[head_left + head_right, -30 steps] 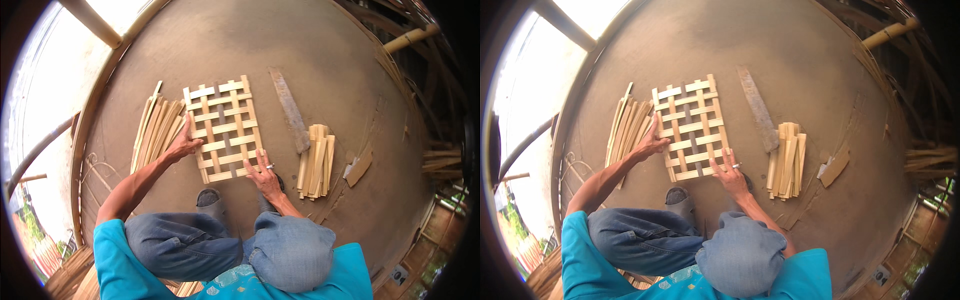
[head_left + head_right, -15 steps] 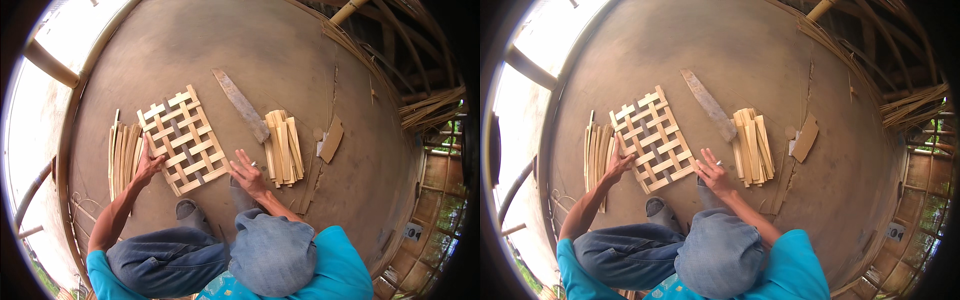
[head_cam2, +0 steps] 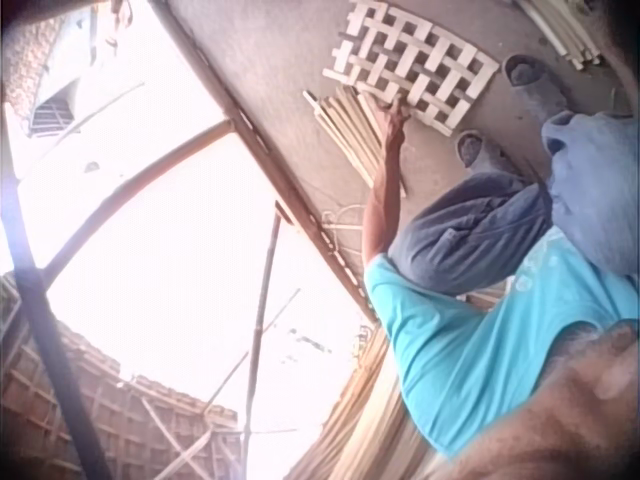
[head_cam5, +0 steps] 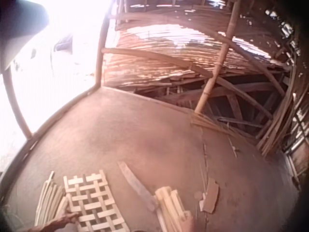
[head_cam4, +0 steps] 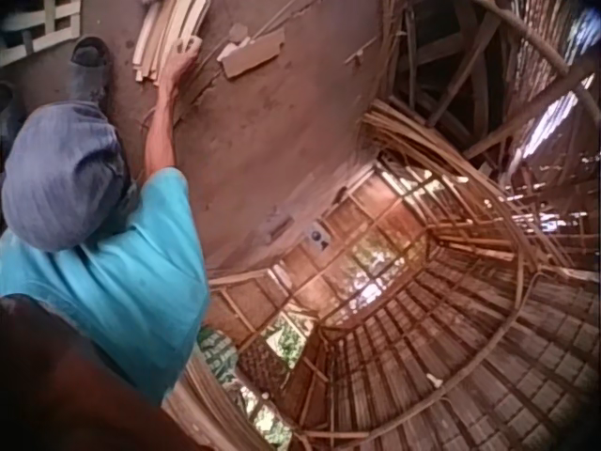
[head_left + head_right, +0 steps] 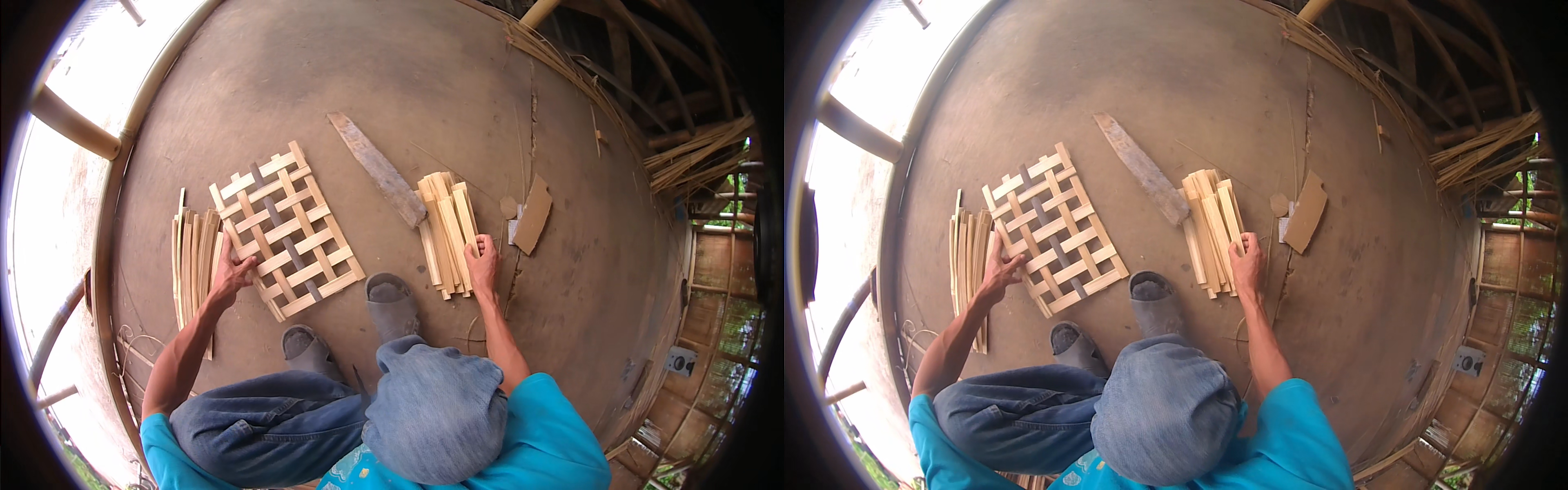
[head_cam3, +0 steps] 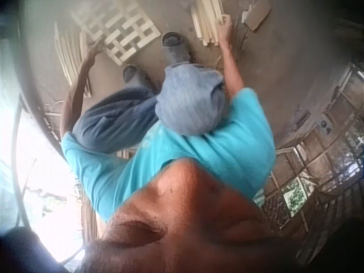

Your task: The person weaves thin bamboo strips into a rectangular mat by hand, interlacing them in a grid pattern. They occasionally use a flat wooden tool to press and tighten the weave.

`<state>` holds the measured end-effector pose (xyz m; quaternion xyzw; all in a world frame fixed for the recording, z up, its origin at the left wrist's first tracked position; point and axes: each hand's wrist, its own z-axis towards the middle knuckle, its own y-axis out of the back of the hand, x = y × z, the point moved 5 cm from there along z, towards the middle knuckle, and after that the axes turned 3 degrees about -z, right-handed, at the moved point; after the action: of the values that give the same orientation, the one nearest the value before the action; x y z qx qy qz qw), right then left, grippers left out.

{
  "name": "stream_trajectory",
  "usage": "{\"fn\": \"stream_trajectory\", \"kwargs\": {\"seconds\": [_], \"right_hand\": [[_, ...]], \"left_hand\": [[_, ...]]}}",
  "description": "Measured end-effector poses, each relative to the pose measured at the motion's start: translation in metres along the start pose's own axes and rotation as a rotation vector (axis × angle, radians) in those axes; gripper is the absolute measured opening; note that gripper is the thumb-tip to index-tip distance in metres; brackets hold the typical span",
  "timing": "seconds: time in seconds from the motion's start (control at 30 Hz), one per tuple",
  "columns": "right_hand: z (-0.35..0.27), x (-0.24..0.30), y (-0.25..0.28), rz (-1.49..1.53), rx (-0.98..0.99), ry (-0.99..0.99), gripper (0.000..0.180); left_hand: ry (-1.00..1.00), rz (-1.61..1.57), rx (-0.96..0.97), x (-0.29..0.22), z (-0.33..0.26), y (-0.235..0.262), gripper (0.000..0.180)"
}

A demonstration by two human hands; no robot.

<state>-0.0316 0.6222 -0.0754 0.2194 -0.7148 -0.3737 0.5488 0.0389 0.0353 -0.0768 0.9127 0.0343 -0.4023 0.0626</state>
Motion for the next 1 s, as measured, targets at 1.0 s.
{"fn": "stream_trajectory", "kwargs": {"seconds": [1.0], "right_hand": [[-0.022, 0.046, -0.011, -0.416, -0.070, 0.291, 0.022]], "left_hand": [[0.018, 0.016, 0.054, 0.003, -0.003, 0.007, 0.107]]}}
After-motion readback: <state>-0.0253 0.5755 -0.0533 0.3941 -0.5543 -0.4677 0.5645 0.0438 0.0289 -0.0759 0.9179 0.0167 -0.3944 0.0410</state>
